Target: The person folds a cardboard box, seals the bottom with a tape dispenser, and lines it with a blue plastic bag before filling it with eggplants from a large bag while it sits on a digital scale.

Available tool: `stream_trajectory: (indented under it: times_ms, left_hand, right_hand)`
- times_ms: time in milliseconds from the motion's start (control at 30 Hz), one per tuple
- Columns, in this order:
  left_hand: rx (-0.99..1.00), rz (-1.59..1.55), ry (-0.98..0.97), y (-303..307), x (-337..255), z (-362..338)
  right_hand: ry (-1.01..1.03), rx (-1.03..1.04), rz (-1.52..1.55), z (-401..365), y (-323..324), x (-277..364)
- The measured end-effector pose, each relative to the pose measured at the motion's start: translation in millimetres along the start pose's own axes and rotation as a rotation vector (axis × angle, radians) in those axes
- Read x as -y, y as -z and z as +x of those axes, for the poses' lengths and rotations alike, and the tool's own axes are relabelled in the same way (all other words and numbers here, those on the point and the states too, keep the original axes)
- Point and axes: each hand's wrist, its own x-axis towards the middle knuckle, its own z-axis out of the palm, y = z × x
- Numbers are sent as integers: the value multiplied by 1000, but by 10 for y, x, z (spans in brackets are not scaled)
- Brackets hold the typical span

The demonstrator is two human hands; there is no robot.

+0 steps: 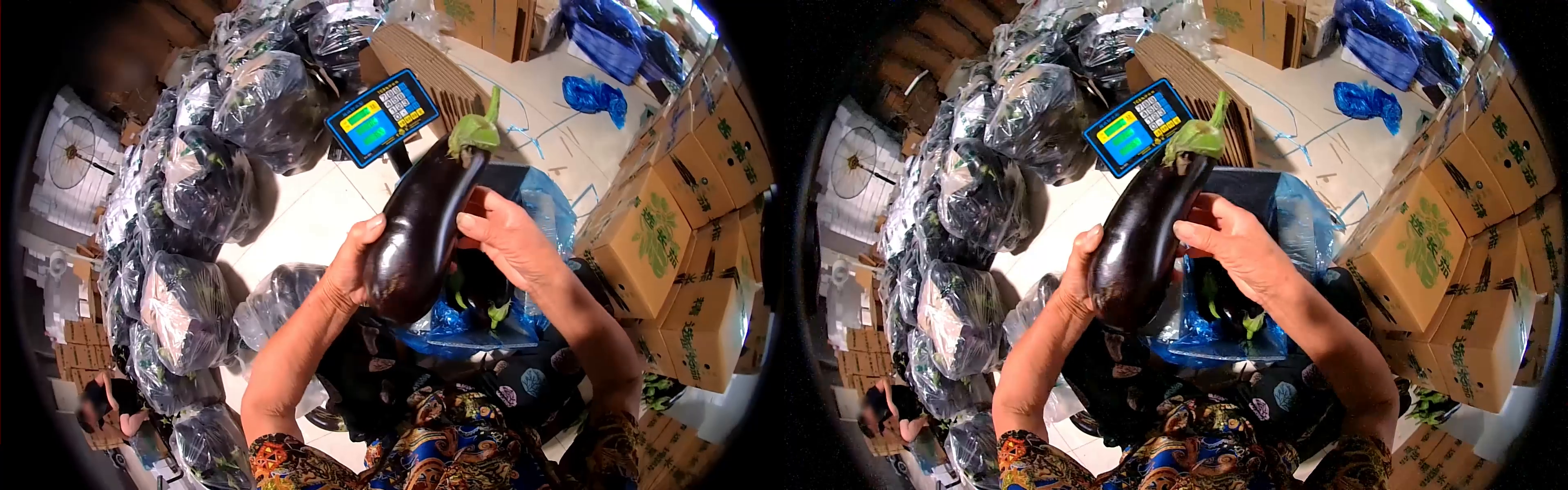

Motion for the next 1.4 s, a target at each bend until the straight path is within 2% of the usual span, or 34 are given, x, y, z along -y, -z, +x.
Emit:
stream_trajectory:
  times_ms: [100,233,333,367,467,567,600,700,733,833,867,933,1033,1067,1133,1167,1300,1367,1400]
  left_hand:
    - [38,-45,-44,98,9,-90]
    - [167,-397,20,263,37,-130]
    - [-51,-243,35,300,95,-92]
    - [20,-303,40,315,92,-94]
    - [-2,-193,-12,329,103,-49]
    - [-135,112,-43,139,110,7]
    - [-132,165,-55,41,134,62]
    - [-187,495,-127,-305,219,99]
    - [-160,626,-127,-353,228,141]
    - [-125,383,13,-301,374,325]
    - [-77,356,58,-301,408,376]
    - [16,293,146,-323,485,453]
    - [116,203,156,-384,654,488]
    - [135,208,126,-391,697,500]
    - [51,408,24,-432,746,472]
    - [8,507,-27,-449,773,449]
    - [-168,922,-33,-378,957,404]
    - [-117,986,-29,-350,995,407]
    - [-92,1016,-27,-324,1002,402]
  right_hand:
    - [13,-31,-58,67,-57,-85]
    - [40,-49,-90,94,-187,-97]
    - [26,-56,-120,120,-165,-111]
    - [19,-57,-128,129,-143,-123]
    - [24,-31,-121,136,-132,-111]
    - [102,-73,44,148,-183,-122]
    - [24,-88,44,153,-146,-91]
    - [83,-184,106,168,-63,-167]
    - [-21,-229,129,185,63,-200]
    - [-98,-218,359,94,322,-164]
    - [-48,-288,350,55,366,-184]
    - [15,-175,379,-68,510,-201]
    - [-12,-166,383,-148,591,-169]
    - [-6,-168,369,-148,617,-178]
    - [5,-170,338,-118,642,-190]
    - [11,-235,265,-132,629,-178]
    - [27,-416,-197,-149,696,-233]
    - [-11,-504,-396,-144,724,-294]
    - [-34,-458,-327,-144,805,-314]
